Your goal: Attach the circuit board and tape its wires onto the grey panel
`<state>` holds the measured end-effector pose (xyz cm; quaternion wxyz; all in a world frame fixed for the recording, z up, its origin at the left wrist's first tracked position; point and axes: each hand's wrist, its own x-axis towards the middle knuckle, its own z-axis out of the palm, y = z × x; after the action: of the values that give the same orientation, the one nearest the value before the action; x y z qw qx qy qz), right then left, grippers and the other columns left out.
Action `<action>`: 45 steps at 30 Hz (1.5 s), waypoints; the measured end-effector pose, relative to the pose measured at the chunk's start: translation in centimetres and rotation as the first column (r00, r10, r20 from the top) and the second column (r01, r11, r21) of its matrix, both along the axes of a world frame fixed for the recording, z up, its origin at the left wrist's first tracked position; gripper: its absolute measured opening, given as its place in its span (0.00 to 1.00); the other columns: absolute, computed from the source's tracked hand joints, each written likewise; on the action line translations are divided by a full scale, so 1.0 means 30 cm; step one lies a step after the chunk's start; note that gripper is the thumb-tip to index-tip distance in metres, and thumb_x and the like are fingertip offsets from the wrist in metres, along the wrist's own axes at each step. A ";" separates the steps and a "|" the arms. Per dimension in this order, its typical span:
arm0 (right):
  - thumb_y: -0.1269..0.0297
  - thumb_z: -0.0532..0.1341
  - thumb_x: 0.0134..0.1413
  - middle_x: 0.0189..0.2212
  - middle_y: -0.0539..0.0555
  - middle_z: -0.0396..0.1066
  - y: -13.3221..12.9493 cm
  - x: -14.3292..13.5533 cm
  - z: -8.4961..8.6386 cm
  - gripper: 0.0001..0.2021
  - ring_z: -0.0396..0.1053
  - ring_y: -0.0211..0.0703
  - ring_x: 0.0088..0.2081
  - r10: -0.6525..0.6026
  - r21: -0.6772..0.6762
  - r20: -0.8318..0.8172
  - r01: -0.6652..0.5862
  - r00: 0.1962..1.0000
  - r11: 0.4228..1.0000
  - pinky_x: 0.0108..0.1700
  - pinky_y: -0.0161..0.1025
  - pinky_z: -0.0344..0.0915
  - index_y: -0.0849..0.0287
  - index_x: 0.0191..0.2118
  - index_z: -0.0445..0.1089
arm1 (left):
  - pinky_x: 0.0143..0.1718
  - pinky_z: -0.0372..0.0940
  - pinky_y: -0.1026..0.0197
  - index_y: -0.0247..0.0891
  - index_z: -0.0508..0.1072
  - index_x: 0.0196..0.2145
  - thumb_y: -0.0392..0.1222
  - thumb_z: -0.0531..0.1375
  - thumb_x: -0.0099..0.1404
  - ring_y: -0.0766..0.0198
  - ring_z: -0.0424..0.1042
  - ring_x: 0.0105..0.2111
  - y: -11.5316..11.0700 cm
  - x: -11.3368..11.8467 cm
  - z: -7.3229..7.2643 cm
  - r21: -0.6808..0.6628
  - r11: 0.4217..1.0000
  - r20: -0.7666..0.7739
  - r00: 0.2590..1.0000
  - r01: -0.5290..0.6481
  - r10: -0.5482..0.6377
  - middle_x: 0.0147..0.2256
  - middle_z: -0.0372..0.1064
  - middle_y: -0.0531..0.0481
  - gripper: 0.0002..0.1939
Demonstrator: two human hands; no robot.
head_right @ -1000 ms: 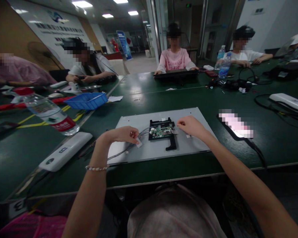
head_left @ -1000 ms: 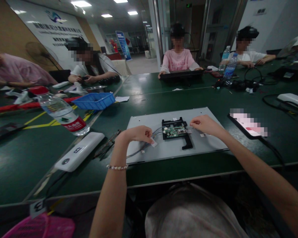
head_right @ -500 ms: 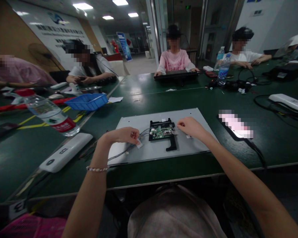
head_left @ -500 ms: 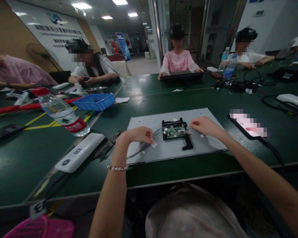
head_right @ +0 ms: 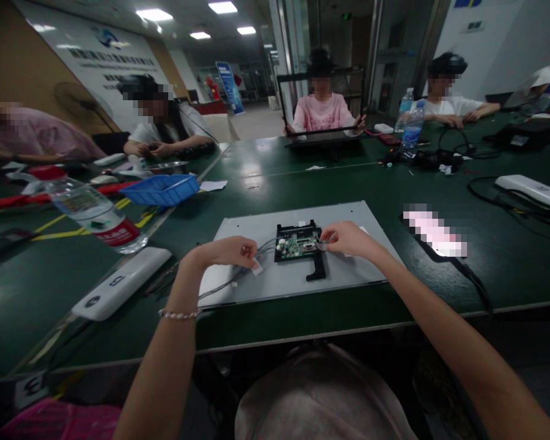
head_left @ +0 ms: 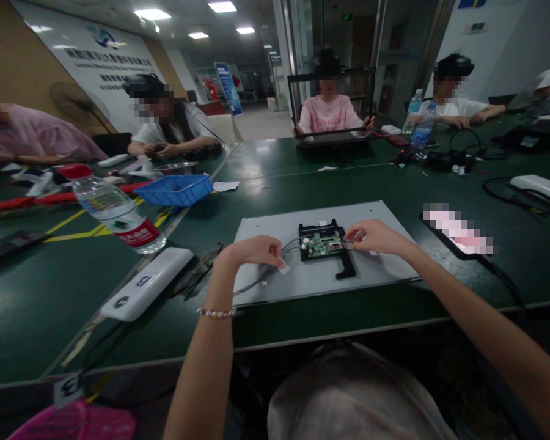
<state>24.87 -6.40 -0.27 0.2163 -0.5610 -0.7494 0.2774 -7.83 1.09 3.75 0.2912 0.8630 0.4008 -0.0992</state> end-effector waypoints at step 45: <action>0.65 0.55 0.59 0.43 0.61 0.73 0.192 -0.194 0.077 0.12 0.69 0.51 0.46 0.067 0.257 0.505 -0.224 0.861 0.940 0.44 0.39 0.62 0.60 0.44 0.73 | 0.27 0.53 0.65 0.37 0.67 0.25 0.58 0.63 0.47 0.65 0.62 0.26 -0.016 -0.007 0.029 0.001 1.000 -0.026 0.999 -0.028 0.028 0.24 0.63 0.54 0.21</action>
<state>19.04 -0.62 2.03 0.0826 -0.5133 -0.8539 0.0225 -8.04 0.60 4.61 0.2871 0.8559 0.4167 -0.1064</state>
